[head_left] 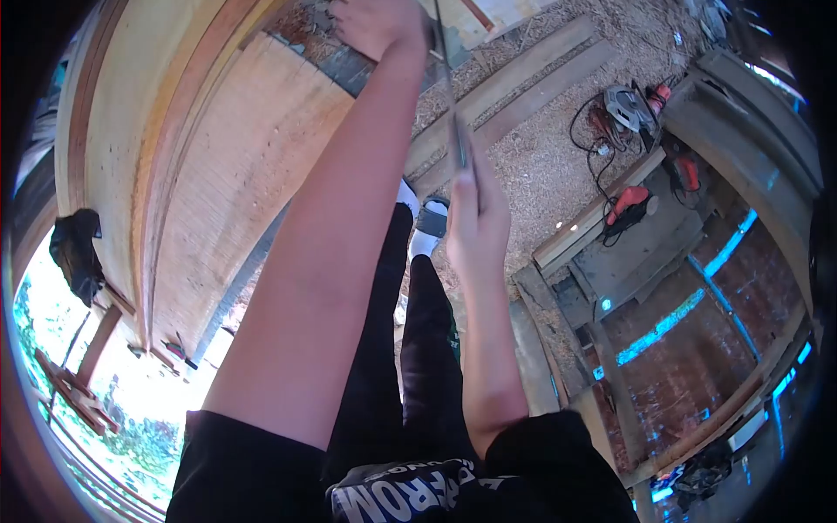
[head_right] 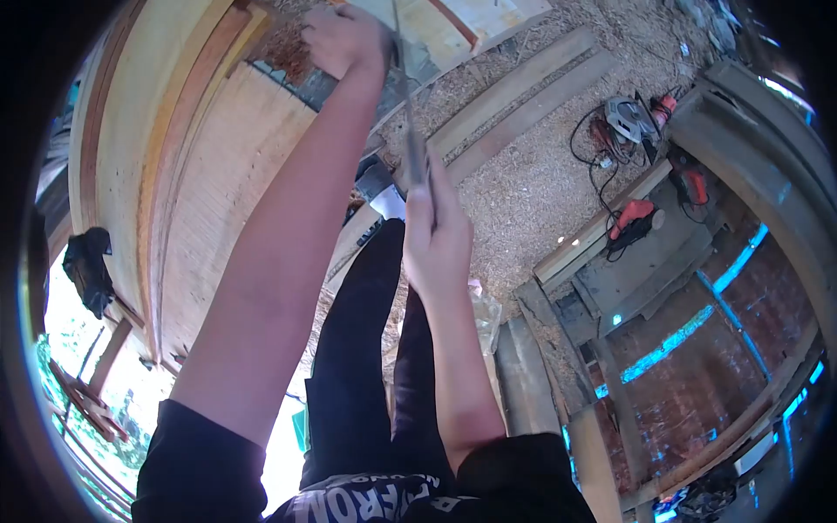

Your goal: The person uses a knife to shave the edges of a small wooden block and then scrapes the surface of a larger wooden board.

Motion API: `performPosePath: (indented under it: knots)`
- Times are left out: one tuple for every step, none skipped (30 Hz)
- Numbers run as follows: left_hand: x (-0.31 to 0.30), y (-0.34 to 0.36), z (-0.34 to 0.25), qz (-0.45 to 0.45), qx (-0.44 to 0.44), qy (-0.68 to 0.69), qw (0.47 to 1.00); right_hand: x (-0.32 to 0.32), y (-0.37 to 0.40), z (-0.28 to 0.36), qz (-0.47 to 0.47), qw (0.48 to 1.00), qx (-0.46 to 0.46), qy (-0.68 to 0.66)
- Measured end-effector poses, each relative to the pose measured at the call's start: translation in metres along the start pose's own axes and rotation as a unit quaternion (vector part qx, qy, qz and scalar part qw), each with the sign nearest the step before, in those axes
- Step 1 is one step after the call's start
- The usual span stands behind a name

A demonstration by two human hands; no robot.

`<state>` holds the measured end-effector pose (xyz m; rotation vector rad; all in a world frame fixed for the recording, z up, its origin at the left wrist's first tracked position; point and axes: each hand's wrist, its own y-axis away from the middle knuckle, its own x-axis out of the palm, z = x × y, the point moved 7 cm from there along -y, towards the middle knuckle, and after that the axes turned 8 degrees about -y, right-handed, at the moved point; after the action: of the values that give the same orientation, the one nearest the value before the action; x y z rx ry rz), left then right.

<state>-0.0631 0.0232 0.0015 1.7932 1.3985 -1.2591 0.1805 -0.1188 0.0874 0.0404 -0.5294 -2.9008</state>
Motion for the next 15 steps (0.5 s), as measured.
performPosePath:
  knots:
    - [-0.011,0.005,-0.007,-0.074,0.017,-0.036,0.996,0.006,-0.022,0.002,-0.003,0.999,0.039,0.003]
    - [-0.017,0.005,-0.008,-0.078,0.008,-0.038,0.996,0.013,-0.038,0.004,-0.004,0.997,0.078,0.007]
    - [-0.02,0.004,-0.009,-0.046,0.002,-0.026,0.999,0.018,-0.043,0.006,-0.001,0.995,0.097,-0.03]
    - [-0.016,0.005,-0.008,-0.012,-0.003,-0.012,1.0,0.016,-0.035,-0.004,0.006,0.995,0.099,-0.025]
    - [-0.02,0.007,-0.011,-0.043,0.002,-0.027,0.999,0.007,-0.021,-0.014,-0.002,0.998,0.069,-0.004]
    - [-0.018,0.009,-0.01,-0.043,-0.003,-0.028,0.999,0.001,-0.009,-0.016,-0.009,0.999,0.039,0.015]
    - [-0.02,0.009,-0.011,-0.066,0.007,-0.022,0.998,0.0,0.0,-0.013,-0.004,0.999,0.038,0.017]
    - [-0.022,0.009,-0.01,-0.088,0.016,-0.017,0.996,-0.003,0.011,-0.014,-0.007,0.997,0.08,-0.018]
    - [-0.024,0.01,-0.01,-0.093,0.026,-0.025,0.995,-0.006,0.017,-0.017,-0.012,0.991,0.123,-0.051]
    - [-0.027,0.011,-0.01,-0.09,0.023,-0.025,0.995,-0.004,0.007,-0.017,-0.012,0.991,0.125,-0.047]
    - [-0.026,0.01,-0.011,-0.061,0.009,-0.014,0.998,0.001,-0.017,-0.014,0.0,0.997,0.079,-0.021]
    - [-0.023,0.01,-0.009,-0.033,-0.005,-0.003,0.999,0.006,-0.032,-0.01,0.013,0.999,0.032,0.004]
    - [-0.024,0.009,-0.007,-0.034,-0.007,-0.003,0.999,0.008,-0.033,-0.01,0.016,0.999,0.031,0.005]
    - [-0.026,0.009,-0.008,-0.043,-0.006,0.0,0.999,0.01,-0.034,-0.011,0.018,0.999,0.042,-0.01]
    - [-0.026,0.009,-0.01,-0.052,-0.002,0.005,0.999,0.011,-0.036,-0.011,0.019,0.998,0.05,-0.026]
